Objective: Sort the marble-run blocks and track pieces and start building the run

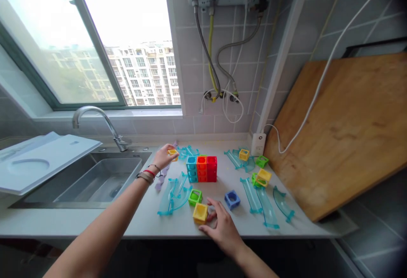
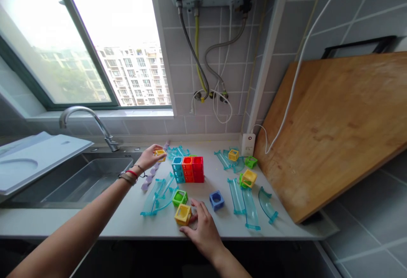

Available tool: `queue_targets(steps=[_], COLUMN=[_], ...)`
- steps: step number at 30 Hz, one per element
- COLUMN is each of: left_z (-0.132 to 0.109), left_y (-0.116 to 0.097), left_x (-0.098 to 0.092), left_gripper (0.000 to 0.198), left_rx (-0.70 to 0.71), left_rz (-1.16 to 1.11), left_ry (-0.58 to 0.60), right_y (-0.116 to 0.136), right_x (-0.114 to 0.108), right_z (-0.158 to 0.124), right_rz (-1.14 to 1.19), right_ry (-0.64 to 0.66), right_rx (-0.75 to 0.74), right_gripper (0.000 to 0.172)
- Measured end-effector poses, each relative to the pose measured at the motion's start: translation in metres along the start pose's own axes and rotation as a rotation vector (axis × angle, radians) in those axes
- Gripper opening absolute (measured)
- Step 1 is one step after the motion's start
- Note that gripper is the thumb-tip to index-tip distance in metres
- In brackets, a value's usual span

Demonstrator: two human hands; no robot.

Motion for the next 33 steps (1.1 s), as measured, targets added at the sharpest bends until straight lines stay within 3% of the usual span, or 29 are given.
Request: queue_targets(steps=[7,13,16,19,23,26,28,33], left_z=[0.080,0.099,0.089,0.064,0.010,-0.020,-0.028,-0.020], left_y=[-0.023,-0.033,-0.042,-0.060,-0.101,-0.132,-0.146,-0.160], left_x=[0.055,0.081,0.070,0.049,0.038,0.049,0.062,0.100], left_gripper=[0.034,0.035,0.038,0.041,0.049,0.069,0.087,0.084], left_rx=[0.049,0.105,0.158,0.224,0.371,0.447,0.455,0.450], left_rz=[0.158,0.275,0.281,0.263,0.238,0.291,0.349,0.459], left_ry=[0.156,0.267,0.242,0.231,0.356,0.415,0.405,0.410], right_y=[0.000,0.000,-0.001,0.006,0.047,0.082,0.095,0.083], right_x=[0.000,0.000,0.000,-0.004,-0.028,-0.059,-0.080,-0.105], right_z=[0.000,0.001,0.001,-0.004,-0.011,0.004,0.028,0.099], right_rz=[0.107,0.106,0.145,0.187,0.166,0.044,-0.082,-0.338], right_ry=[0.055,0.082,0.074,0.070,0.122,0.134,0.059,-0.065], right_rx=[-0.020,-0.035,-0.048,-0.057,-0.174,-0.252,-0.269,-0.216], right_gripper=[0.075,0.071,0.069,0.059,0.035,0.030,0.036,0.060])
Point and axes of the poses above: each hand's wrist, its own z-axis towards the middle knuckle, its own x-axis out of the palm, y = z × x, the point moved 7 cm from there along z, towards the middle knuckle, and after that the axes turned 6 degrees about y, right-handed, at the moved point
